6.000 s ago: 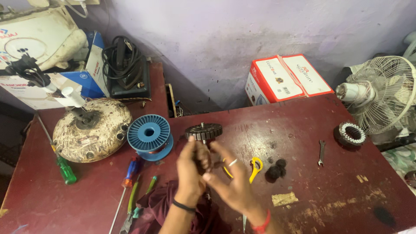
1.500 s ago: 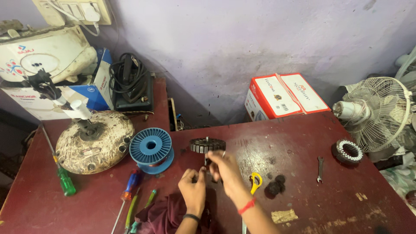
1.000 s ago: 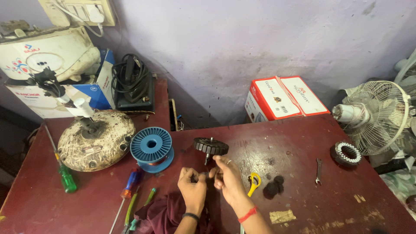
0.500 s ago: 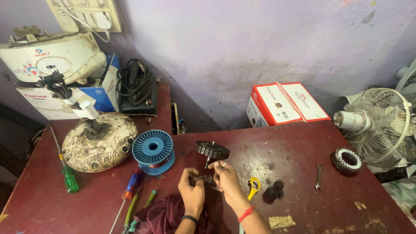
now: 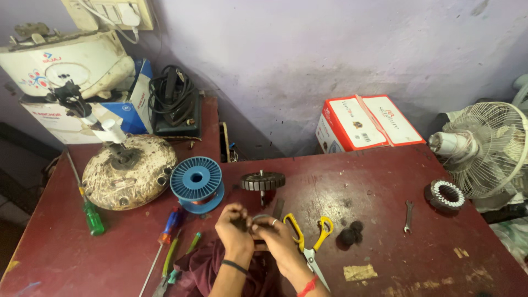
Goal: The person is repairing a fan motor rotor by hand. They insert small metal shims into the slots of the rotor, then use pliers to press and secure them in place.
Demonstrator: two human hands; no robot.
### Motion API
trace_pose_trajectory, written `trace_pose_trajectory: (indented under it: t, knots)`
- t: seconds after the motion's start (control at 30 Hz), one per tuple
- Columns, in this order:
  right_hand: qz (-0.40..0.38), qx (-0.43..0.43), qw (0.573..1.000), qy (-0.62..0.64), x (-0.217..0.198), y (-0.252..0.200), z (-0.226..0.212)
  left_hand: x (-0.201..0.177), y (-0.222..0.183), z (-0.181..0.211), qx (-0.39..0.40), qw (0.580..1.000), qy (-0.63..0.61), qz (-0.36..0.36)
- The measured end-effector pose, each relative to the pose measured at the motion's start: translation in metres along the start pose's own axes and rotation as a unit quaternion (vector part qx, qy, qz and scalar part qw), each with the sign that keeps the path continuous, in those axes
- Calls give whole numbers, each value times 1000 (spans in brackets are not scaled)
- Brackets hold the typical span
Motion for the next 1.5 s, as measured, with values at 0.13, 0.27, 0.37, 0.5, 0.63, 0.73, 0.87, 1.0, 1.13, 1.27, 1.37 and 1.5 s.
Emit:
trace_pose_trajectory:
  t: [0.13,0.27,0.37,0.5,0.63,0.73,0.87,1.0,1.13,1.27,1.37,1.5]
  knots:
    - [-21,-21,999,-39,10,-6,-9,9,-9,3,29,991,125,31]
    - [-29,-118,986,-113,11,-10,-12,20,-19,2,182,920,345,39]
    - [-37,-191,973,-122,10,-10,-11,28,-24,5,144,931,336,-16]
    - [-32,-174,982,-71,8,-11,-5,37,-34,13,58,954,281,-86]
    - [59,-259,953,-147,15,-18,-10,40,-43,14,32,961,265,-76]
    - [88,-300,900,-303,24,-28,-20,36,-42,10,-23,975,215,-50]
    - [25,-362,809,-462,30,-46,-29,22,-25,5,-143,974,174,12]
    - [-48,-383,745,-544,33,-52,-32,11,-9,3,-133,964,230,19]
    - [-77,-407,726,-549,30,-51,-34,11,-14,2,-122,955,267,-40]
    - [-75,-427,729,-530,23,-52,-36,20,-19,9,-149,949,272,-51]
    - [-85,-470,718,-506,19,-51,-38,25,-23,14,-195,946,250,-63]
    - [-27,-487,687,-539,15,-39,-40,30,-27,10,-284,925,248,-46]
Point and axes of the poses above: each hand's wrist, its own y-axis towards the middle knuckle, its own x-axis out of the palm, z = x × y, the point moved 2 cm from there along y, towards the middle knuckle, and after that the axes turned 7 degrees about y, right-handed, at the moved point
